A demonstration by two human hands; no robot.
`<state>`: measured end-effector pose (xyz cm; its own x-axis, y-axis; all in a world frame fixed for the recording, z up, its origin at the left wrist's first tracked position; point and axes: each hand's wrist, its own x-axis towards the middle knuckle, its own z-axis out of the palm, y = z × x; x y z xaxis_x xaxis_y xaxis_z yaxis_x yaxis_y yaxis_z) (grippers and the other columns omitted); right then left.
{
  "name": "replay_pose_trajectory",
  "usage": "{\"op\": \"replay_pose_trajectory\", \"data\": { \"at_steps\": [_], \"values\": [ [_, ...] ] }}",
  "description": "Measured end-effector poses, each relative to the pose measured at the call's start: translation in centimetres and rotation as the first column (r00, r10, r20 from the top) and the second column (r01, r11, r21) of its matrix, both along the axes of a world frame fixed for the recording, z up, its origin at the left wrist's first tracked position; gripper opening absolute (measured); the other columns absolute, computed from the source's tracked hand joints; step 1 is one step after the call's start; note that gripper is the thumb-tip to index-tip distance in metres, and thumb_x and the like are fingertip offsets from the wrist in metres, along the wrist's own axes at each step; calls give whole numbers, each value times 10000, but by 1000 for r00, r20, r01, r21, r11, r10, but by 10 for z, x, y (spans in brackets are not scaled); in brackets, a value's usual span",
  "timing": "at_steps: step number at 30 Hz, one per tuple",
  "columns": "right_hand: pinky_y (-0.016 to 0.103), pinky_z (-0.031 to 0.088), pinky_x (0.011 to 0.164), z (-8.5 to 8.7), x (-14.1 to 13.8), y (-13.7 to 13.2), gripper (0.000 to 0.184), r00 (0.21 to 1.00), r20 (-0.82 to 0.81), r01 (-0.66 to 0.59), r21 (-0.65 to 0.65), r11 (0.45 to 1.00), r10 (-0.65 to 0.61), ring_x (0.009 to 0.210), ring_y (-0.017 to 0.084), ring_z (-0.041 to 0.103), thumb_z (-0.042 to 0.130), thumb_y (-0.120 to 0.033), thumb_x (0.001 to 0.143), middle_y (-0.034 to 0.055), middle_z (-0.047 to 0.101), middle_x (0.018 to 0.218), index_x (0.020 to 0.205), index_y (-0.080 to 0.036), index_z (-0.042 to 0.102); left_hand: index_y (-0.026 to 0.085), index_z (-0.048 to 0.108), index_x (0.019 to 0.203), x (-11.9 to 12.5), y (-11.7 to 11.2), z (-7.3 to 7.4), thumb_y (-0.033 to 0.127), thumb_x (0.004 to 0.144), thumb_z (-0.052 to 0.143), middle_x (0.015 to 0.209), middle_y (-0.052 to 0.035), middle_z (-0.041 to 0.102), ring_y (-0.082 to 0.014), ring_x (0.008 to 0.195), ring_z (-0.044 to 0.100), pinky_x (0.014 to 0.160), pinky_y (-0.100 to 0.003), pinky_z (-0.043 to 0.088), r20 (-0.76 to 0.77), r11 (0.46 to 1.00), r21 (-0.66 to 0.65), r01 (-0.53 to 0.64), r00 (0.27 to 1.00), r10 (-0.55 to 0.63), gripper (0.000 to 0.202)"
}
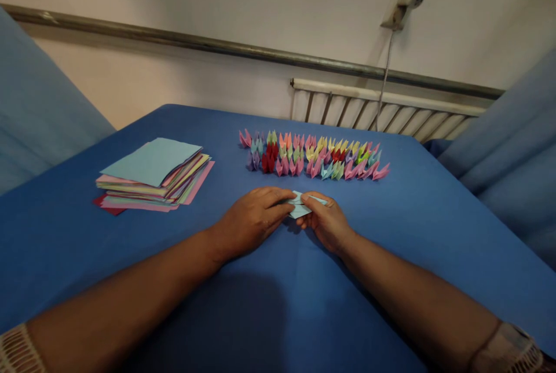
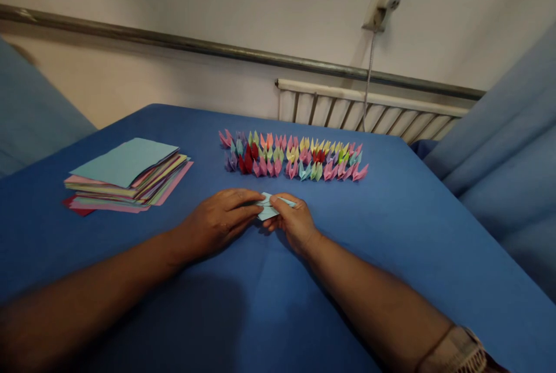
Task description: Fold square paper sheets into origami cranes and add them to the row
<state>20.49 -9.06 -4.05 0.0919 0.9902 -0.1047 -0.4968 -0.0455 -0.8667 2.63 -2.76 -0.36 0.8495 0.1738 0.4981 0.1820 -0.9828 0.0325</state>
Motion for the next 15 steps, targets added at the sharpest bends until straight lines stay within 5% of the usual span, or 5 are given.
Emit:
{"op": "replay_pose_trajectory", "data": {
  "at_steps": [15],
  "values": [
    [225, 469, 416, 2, -2, -1, 355, 999, 44, 1, 12, 1000, -1, 465, 121, 590, 755, -453, 705, 21, 669, 632, 839, -133, 682, 199, 654, 1085, 1, 1, -4, 188, 927, 520, 1184, -76, 640, -184, 1056, 614, 911, -361, 513, 107, 958, -287, 1, 994, 31, 208]
  ]
}}
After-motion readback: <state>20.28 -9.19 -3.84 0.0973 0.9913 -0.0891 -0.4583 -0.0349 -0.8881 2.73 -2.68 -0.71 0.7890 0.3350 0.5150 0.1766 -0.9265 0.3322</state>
